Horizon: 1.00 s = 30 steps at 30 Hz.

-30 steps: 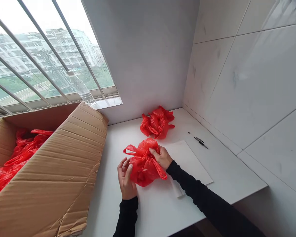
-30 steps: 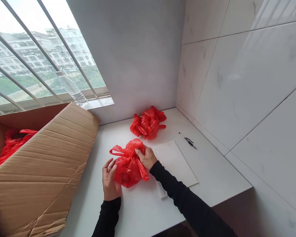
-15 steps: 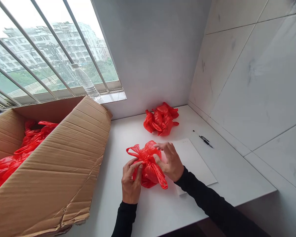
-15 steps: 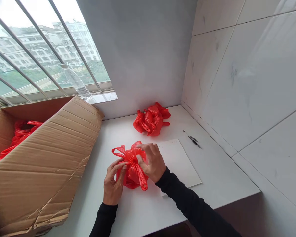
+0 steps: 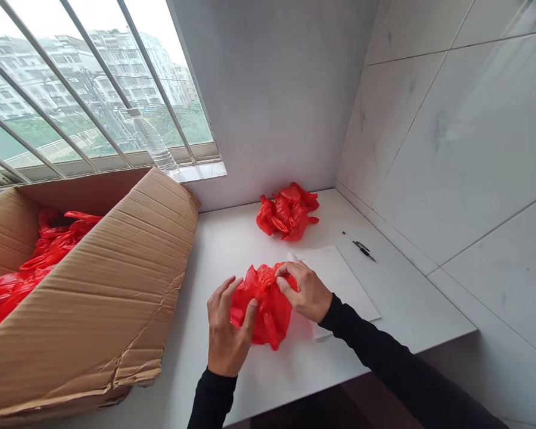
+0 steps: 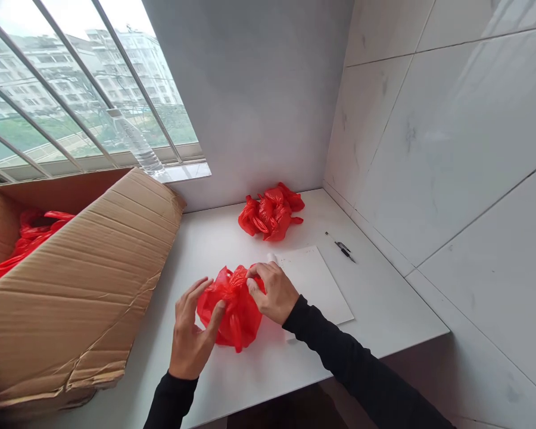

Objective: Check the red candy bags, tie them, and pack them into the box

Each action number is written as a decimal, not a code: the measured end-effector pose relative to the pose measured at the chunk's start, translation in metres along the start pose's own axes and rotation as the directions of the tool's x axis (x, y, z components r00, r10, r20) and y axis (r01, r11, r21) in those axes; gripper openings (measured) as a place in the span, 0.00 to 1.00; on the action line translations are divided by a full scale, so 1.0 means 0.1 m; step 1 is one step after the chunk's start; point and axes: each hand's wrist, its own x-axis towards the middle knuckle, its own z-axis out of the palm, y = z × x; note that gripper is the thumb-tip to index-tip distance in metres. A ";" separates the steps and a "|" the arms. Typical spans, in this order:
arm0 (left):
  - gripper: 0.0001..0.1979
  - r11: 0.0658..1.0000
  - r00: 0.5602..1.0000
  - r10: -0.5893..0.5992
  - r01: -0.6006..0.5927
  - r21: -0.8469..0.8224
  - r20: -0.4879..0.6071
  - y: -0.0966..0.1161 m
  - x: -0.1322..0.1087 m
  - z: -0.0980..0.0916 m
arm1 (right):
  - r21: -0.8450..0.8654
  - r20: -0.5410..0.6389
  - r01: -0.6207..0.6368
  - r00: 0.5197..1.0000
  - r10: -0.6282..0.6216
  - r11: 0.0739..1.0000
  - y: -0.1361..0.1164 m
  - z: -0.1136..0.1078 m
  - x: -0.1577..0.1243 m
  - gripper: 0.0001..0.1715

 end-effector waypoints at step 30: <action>0.06 0.967 0.988 0.097 -0.064 0.248 -0.121 0.64 0.04 -0.14 | 0.306 -0.069 -0.312 0.935 0.348 0.900 0.02 -0.42 -0.21 0.15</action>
